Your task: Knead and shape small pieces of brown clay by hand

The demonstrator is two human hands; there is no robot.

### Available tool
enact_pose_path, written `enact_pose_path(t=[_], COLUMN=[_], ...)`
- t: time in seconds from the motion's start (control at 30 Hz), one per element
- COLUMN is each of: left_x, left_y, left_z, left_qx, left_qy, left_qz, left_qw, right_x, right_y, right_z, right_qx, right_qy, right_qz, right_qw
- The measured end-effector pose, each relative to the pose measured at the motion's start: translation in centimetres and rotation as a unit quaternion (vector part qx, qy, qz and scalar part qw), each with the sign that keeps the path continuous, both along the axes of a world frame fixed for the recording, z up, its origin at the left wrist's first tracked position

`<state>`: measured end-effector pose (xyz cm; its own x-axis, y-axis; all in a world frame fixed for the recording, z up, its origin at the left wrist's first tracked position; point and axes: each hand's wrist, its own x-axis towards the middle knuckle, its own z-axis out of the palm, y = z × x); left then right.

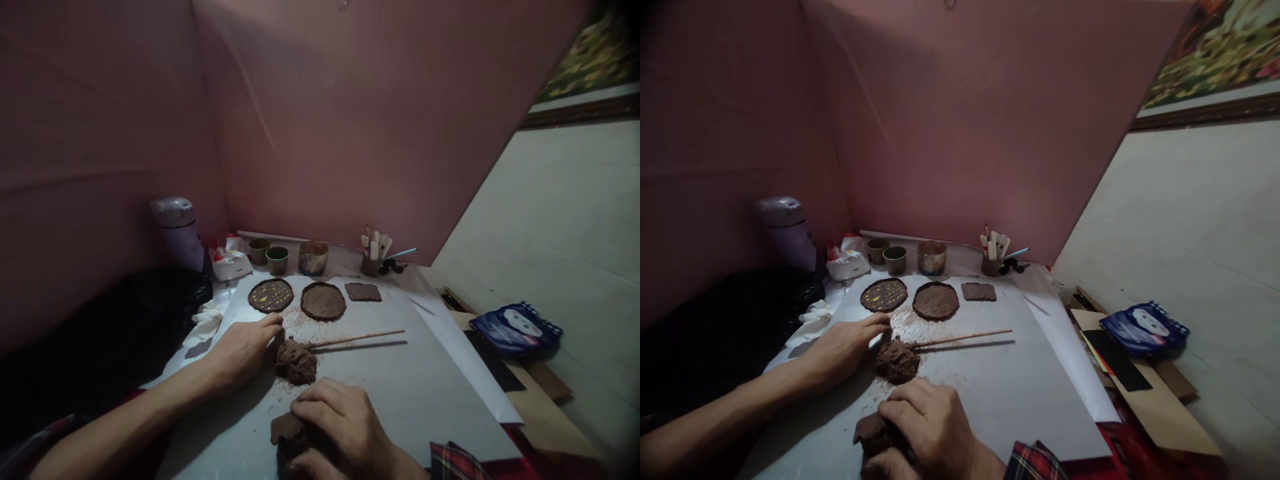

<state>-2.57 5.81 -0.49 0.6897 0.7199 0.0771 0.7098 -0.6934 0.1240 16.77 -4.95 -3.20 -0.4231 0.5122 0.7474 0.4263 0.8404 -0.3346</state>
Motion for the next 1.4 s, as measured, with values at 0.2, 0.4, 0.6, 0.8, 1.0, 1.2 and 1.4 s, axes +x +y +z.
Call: enact_pose_path(t=[0.2, 0.4, 0.6, 0.8, 1.0, 1.2, 1.4], left_x=[1.3, 2.4, 0.0, 0.7, 2.4, 0.4, 1.4], left_y=[1.5, 2.8, 0.7, 1.2, 2.6, 0.9, 1.6], left_z=[0.0, 0.0, 0.1, 0.1, -0.1, 0.0, -0.1], left_qx=[0.005, 0.01, 0.001, 0.0, 0.005, -0.001, 0.003], left_qy=[0.008, 0.006, 0.01, 0.012, 0.011, 0.013, 0.012], left_qz=[0.001, 0.004, -0.006, 0.001, 0.017, 0.008, 0.01], left_qw=[1.0, 1.0, 1.0, 1.0, 1.0, 1.0, 1.0], right_x=[0.1, 0.2, 0.0, 0.1, 0.2, 0.0, 0.0], right_y=[0.1, 0.0, 0.1, 0.1, 0.3, 0.1, 0.3], right_z=[-0.3, -0.8, -0.3, -0.4, -0.7, -0.2, -0.5], right_qx=[0.006, -0.011, -0.001, -0.001, 0.01, -0.001, 0.01], right_qy=[-0.008, -0.03, -0.014, -0.031, -0.031, -0.031, -0.037], right_qz=[0.004, -0.012, -0.004, 0.002, -0.003, -0.005, -0.004], right_qw=[1.0, 0.999, 1.0, 1.0, 0.999, 1.0, 0.999])
